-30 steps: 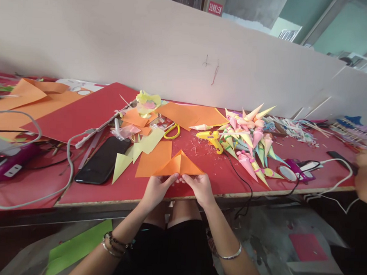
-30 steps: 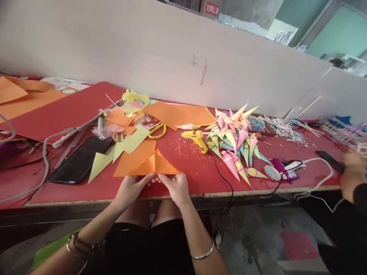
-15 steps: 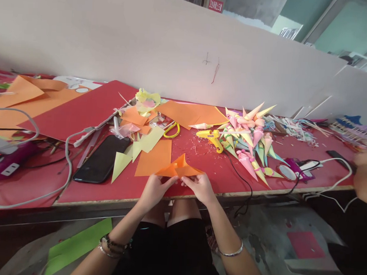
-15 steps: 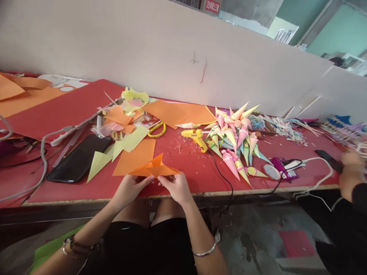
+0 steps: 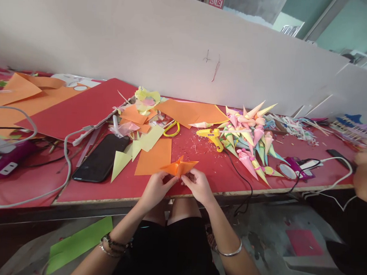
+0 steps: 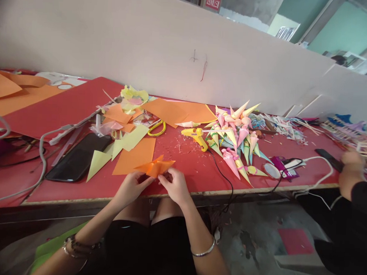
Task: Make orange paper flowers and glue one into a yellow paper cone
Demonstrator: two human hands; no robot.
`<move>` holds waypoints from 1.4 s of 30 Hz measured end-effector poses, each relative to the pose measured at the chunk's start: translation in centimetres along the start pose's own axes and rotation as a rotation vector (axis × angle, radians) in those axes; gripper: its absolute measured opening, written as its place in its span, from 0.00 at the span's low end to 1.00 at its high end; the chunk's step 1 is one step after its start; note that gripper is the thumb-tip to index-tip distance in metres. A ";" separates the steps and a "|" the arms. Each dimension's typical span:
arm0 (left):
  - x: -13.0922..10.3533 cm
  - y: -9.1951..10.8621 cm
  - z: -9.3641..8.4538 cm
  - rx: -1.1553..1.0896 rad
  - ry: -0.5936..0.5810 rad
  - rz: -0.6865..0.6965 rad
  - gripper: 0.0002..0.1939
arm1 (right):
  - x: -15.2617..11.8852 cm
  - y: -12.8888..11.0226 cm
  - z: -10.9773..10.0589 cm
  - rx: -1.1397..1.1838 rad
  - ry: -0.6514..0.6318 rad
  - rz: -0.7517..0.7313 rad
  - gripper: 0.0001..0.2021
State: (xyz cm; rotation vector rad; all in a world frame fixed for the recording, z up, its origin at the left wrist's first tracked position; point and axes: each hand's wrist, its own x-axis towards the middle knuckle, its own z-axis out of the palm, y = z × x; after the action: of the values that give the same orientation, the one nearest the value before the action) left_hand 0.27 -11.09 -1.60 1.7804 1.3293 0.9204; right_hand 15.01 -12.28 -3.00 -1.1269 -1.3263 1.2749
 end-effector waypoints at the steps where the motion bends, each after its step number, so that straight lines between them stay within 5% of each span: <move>1: 0.0 -0.1 -0.1 0.015 0.009 0.007 0.14 | -0.1 -0.1 0.1 -0.037 0.012 -0.010 0.06; 9: -0.5 0.2 -0.6 0.071 -0.190 0.184 0.07 | -0.4 -0.7 0.1 -0.225 -0.058 -0.079 0.05; 19: -0.7 -0.6 0.2 -0.016 -0.057 0.159 0.11 | -0.6 -1.2 0.1 -0.367 -0.122 -0.134 0.05; 24: -0.8 -0.6 0.3 -0.045 -0.004 0.117 0.13 | -0.2 -1.2 -0.4 -0.085 -0.182 -0.071 0.08; 32: -0.8 -0.3 0.3 -0.046 -0.103 0.020 0.17 | 0.2 -1.2 -0.6 0.001 0.109 -0.021 0.09; 42: -0.7 -0.1 0.3 -0.035 -0.116 -0.113 0.23 | 0.0 -0.6 -0.2 0.087 0.154 -0.011 0.09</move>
State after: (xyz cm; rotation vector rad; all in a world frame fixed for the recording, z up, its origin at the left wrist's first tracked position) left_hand 0.32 -11.80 -1.94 1.6872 1.3171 0.7630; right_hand 15.23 -12.22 -2.43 -1.1315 -1.1510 1.2022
